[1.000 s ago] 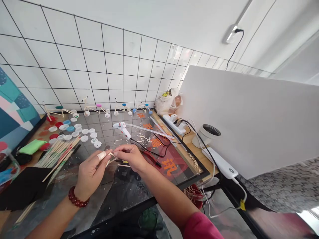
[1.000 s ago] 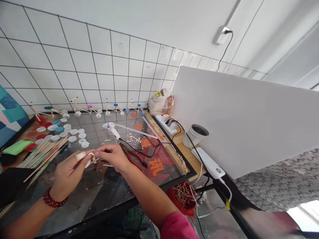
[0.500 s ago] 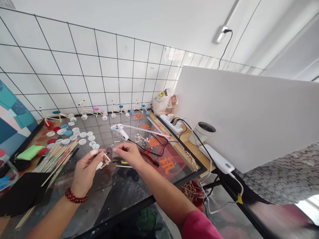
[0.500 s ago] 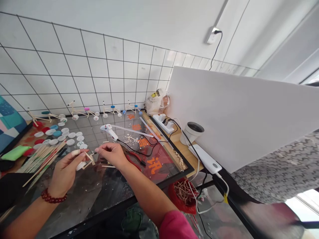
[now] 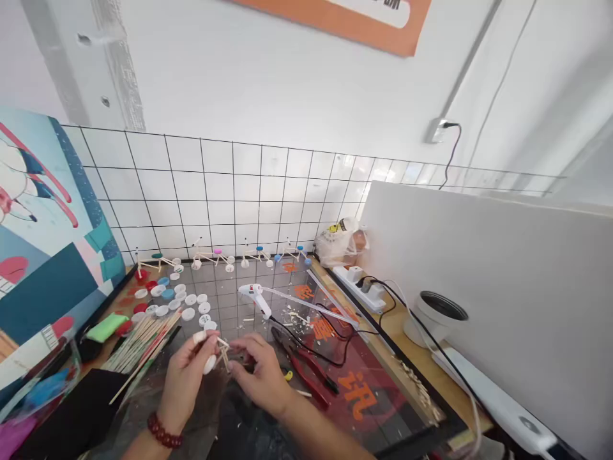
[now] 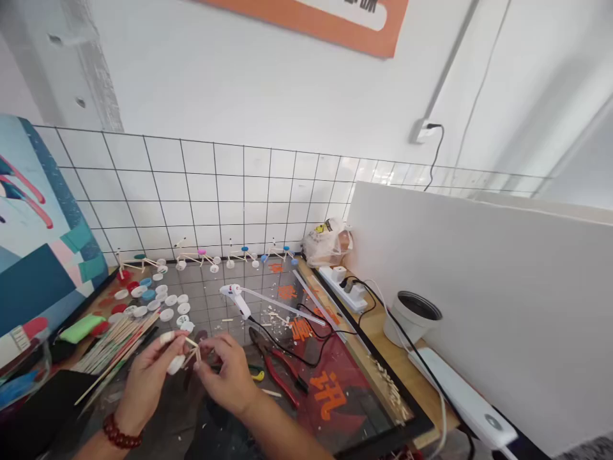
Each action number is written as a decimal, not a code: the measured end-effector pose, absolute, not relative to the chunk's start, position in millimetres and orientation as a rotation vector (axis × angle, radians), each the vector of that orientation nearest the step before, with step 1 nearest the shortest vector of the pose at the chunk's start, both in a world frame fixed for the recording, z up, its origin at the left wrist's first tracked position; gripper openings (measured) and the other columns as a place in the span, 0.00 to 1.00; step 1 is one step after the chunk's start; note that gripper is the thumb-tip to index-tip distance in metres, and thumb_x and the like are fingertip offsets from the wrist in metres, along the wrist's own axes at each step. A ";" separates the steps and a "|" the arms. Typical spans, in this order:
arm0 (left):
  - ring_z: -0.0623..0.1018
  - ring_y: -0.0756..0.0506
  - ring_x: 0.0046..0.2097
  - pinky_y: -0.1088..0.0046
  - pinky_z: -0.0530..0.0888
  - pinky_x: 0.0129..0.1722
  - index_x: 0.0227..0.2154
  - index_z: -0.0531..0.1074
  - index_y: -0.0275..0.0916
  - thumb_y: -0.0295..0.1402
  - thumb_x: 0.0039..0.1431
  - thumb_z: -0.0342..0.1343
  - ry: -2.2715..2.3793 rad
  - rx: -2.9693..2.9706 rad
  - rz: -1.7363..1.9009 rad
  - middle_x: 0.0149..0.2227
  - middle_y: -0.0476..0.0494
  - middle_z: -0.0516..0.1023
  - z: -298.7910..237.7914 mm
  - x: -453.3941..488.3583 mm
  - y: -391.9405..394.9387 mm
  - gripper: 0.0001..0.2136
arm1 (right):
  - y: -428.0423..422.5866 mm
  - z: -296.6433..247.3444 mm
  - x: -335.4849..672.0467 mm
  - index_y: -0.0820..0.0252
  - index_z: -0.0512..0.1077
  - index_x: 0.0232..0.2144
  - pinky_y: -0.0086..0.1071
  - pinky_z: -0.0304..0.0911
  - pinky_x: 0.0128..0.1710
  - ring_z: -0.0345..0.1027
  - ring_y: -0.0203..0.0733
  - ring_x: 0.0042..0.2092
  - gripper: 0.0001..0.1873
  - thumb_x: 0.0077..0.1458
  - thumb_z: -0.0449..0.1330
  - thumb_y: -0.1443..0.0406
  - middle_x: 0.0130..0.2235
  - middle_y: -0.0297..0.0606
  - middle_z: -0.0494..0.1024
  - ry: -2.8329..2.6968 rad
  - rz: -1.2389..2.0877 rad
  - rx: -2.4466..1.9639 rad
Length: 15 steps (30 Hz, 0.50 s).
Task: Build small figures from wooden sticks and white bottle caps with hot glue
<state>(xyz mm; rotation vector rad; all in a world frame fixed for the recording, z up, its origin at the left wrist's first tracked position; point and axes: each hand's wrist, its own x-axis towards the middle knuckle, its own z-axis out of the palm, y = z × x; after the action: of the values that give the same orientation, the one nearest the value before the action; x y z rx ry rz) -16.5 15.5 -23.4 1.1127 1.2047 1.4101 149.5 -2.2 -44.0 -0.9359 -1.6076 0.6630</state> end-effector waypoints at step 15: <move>0.79 0.48 0.38 0.76 0.76 0.39 0.37 0.80 0.42 0.33 0.62 0.58 1.068 2.050 1.367 0.37 0.47 0.79 0.8 -12.7 -14.7 0.06 | -15.0 -14.2 157.1 0.60 0.78 0.36 0.30 0.66 0.38 0.70 0.37 0.37 0.09 0.61 0.61 0.61 0.36 0.40 0.77 -1.586 0.738 -0.860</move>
<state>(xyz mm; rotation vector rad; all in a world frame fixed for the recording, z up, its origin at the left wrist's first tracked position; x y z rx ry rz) -12.7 -14.7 0.8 2.0496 1.0677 1.3675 157.1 -15.0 -14.2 -0.8602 -1.5862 0.7377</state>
